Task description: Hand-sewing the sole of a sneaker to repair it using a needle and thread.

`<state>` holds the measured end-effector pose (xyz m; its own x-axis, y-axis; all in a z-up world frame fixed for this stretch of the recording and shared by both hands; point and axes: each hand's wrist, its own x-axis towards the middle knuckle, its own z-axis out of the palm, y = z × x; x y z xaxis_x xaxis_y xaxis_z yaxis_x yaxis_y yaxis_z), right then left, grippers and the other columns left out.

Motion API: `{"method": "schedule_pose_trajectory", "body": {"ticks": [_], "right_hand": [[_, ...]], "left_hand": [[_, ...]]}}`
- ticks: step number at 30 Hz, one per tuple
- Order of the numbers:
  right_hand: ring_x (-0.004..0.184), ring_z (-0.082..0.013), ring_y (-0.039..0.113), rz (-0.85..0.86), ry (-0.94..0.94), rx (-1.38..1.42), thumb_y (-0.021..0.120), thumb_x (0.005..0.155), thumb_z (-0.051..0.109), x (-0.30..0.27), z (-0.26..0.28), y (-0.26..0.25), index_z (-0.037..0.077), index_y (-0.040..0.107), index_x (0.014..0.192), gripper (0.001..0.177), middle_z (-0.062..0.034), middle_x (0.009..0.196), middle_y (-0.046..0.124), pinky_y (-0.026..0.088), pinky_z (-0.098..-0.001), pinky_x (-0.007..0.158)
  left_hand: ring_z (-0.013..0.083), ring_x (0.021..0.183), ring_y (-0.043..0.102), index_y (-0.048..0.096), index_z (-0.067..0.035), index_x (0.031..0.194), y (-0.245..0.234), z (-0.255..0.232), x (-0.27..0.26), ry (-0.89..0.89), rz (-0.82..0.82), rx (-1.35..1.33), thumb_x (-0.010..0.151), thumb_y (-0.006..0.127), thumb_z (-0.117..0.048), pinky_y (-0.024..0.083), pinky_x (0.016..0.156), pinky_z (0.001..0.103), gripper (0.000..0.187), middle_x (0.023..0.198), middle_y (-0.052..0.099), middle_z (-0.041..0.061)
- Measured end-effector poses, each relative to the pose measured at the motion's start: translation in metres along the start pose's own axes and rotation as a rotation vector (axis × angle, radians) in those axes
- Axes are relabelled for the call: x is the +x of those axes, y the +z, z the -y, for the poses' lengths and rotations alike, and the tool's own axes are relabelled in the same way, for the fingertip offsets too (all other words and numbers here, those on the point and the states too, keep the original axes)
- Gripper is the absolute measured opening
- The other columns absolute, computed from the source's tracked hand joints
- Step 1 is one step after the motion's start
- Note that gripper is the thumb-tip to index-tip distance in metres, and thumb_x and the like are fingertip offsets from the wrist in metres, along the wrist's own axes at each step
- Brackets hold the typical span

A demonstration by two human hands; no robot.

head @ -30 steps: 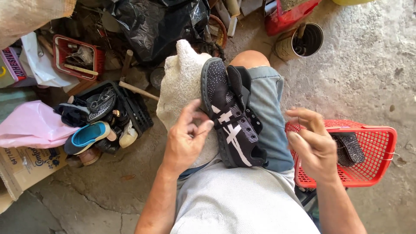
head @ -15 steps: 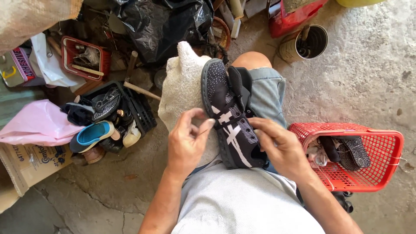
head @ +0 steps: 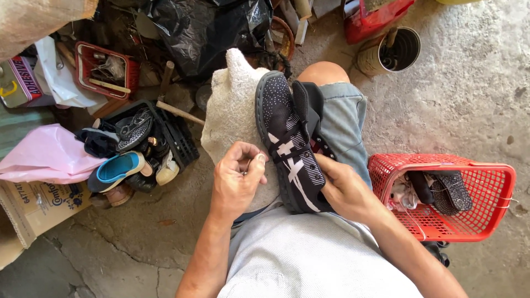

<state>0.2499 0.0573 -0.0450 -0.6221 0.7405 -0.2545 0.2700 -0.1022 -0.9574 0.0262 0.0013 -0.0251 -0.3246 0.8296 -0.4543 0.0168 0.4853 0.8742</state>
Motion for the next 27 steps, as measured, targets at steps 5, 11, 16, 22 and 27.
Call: {"method": "schedule_pose_trajectory", "body": {"ticks": [5,11,16,22,27], "right_hand": [[0.141,-0.0346,0.043,0.159,-0.051,0.240,0.046,0.107,0.021,0.020,-0.001,0.003,-0.001,0.054,0.145,0.045,-0.0242,0.152,0.051,0.035,-0.0580,0.113],[0.065,-0.0165,0.064,0.190,0.308,0.627,0.046,0.106,0.021,-0.007,-0.034,0.009,0.001,0.067,0.114,0.030,-0.0102,0.082,0.065,0.063,-0.0345,0.051],[0.069,-0.0226,0.063,0.060,0.087,0.189,0.060,0.100,0.010,-0.003,-0.015,0.013,0.000,0.067,0.092,0.015,-0.0124,0.075,0.066,0.058,-0.0408,0.060],[0.071,-0.0354,0.072,-0.135,-0.092,-0.221,0.067,0.094,0.011,-0.009,-0.035,0.014,0.007,0.067,0.086,0.009,-0.0096,0.075,0.070,0.059,-0.0410,0.060],[0.071,-0.0302,0.074,-0.180,-0.156,-0.322,0.068,0.093,0.016,-0.010,-0.042,0.017,0.013,0.068,0.082,0.011,-0.0015,0.074,0.070,0.060,-0.0355,0.060]], "left_hand": [[0.0169,0.055,0.066,0.064,-0.003,0.097,0.011,-0.010,0.010,0.038,0.109,0.019,0.099,0.061,-0.016,0.053,0.052,0.030,0.014,0.069,0.068,0.012],[0.0115,0.053,0.064,0.067,-0.007,0.096,0.002,-0.021,0.011,0.054,0.120,0.042,0.096,0.066,-0.015,0.050,0.051,0.023,0.009,0.061,0.066,0.008],[0.0141,0.049,0.068,0.061,-0.006,0.099,0.000,-0.001,0.006,-0.019,0.073,-0.271,0.097,0.061,-0.010,0.042,0.036,0.019,0.005,0.083,0.075,0.017],[0.0077,0.039,0.053,0.056,-0.005,0.104,-0.007,-0.003,0.010,-0.071,0.099,-0.287,0.099,0.058,-0.010,0.033,0.030,0.017,0.008,0.062,0.065,0.010],[0.0074,0.050,0.049,0.066,-0.001,0.110,-0.007,0.001,0.006,-0.005,0.182,-0.130,0.095,0.060,-0.001,0.038,0.044,0.019,0.015,0.059,0.064,0.006]]}}
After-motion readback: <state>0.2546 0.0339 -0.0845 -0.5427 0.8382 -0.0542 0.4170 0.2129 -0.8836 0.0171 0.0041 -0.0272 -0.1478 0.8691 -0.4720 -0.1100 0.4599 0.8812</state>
